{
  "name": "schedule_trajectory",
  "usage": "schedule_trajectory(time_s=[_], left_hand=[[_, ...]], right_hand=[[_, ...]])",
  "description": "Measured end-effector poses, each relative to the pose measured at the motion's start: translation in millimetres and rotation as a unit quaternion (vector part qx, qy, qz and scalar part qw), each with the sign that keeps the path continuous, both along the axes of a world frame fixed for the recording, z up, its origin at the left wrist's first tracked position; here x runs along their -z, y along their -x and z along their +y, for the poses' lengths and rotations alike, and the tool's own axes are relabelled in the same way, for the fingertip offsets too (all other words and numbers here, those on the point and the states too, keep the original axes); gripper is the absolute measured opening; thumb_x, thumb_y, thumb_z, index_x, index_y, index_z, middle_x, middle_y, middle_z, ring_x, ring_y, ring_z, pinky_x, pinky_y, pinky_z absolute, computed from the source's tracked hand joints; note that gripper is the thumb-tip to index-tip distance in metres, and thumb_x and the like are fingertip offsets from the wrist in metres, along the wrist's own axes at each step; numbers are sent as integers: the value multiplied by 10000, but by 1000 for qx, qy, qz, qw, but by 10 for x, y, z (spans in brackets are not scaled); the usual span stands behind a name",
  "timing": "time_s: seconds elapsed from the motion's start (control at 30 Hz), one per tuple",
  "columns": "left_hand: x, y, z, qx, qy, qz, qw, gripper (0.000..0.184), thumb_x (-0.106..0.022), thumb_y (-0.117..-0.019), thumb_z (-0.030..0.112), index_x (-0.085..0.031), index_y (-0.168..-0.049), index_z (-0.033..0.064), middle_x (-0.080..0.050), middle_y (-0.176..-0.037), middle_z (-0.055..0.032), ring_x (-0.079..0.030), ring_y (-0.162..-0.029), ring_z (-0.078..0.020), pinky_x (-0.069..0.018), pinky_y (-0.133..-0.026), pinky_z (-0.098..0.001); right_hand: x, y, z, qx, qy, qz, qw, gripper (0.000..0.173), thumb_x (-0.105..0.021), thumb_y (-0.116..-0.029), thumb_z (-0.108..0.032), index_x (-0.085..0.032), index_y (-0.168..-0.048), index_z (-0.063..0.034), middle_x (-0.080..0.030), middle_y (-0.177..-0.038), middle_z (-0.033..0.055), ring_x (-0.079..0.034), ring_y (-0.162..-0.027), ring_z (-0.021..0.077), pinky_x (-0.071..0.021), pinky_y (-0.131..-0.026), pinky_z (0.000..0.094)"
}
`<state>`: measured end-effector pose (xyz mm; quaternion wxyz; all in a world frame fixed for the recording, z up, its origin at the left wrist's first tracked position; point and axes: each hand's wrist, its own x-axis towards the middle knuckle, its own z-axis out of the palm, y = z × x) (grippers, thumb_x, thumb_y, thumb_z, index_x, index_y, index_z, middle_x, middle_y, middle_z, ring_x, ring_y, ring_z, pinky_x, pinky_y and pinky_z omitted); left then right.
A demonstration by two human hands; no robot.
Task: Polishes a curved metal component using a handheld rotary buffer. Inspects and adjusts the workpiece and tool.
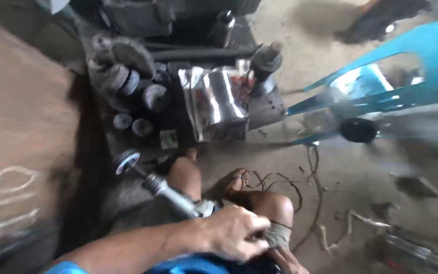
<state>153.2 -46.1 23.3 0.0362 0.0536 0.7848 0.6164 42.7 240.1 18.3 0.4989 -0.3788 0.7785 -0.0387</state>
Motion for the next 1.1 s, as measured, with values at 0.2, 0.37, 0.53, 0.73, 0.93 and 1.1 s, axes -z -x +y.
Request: schedule_trajectory(time_s=[0.2, 0.37, 0.53, 0.73, 0.93, 1.1], left_hand=[[120, -1350, -75, -379, 156, -283, 867, 314, -604, -995, 404, -708, -1000, 108, -715, -845, -16, -704, -759, -139, -611, -710, -390], [329, -1729, -176, -531, 103, -376, 752, 580, -608, -968, 585, -692, -1051, 17, -686, -833, -98, -677, -752, -230, -567, -735, -479], [488, -1628, -266, -640, -163, -334, 673, 498, -772, -908, 492, -640, -1033, 28, -612, -703, -61, -514, -439, -142, -501, -439, -308], [579, -1449, -358, -669, -162, -345, 639, 543, -858, -817, 485, -638, -1038, 41, -583, -764, -59, -460, -516, -133, -413, -480, -322], [583, -1402, -259, -719, -211, -266, 606, 427, -868, -825, 328, -702, -1071, 21, -722, -1015, -124, -697, -947, -220, -587, -807, -450], [335, -1500, -112, -727, -283, -155, 606, 273, -758, -856, 217, -687, -1021, 12, -719, -898, -108, -703, -811, -197, -594, -692, -377]], right_hand=[[158, -449, 10, 2, -28, 142, 990, 799, -886, -711, -509, -639, -1295, -24, -613, -1296, 265, -588, -1231, 464, -543, -939, 627], [340, -700, 131, 10, 80, 244, 966, 661, -883, -693, -349, -672, -1233, -31, -636, -1239, 264, -615, -1177, 464, -542, -935, 615], [460, -802, 94, -18, 117, 280, 953, 592, -813, -705, -389, -687, -1179, -56, -661, -1163, 206, -640, -1102, 416, -538, -913, 593], [478, -939, -98, -2, 93, 320, 943, 579, -741, -700, -426, -702, -1141, -52, -667, -1138, 193, -632, -1100, 417, -519, -878, 604], [402, -935, -195, 29, 54, 291, 955, 572, -797, -679, -366, -682, -1146, -58, -674, -1160, 167, -613, -1152, 399, -487, -935, 616], [92, -1084, -153, 92, 83, 282, 951, 721, -872, -627, -328, -625, -1219, -1, -713, -1098, 188, -684, -1039, 388, -490, -952, 628]])
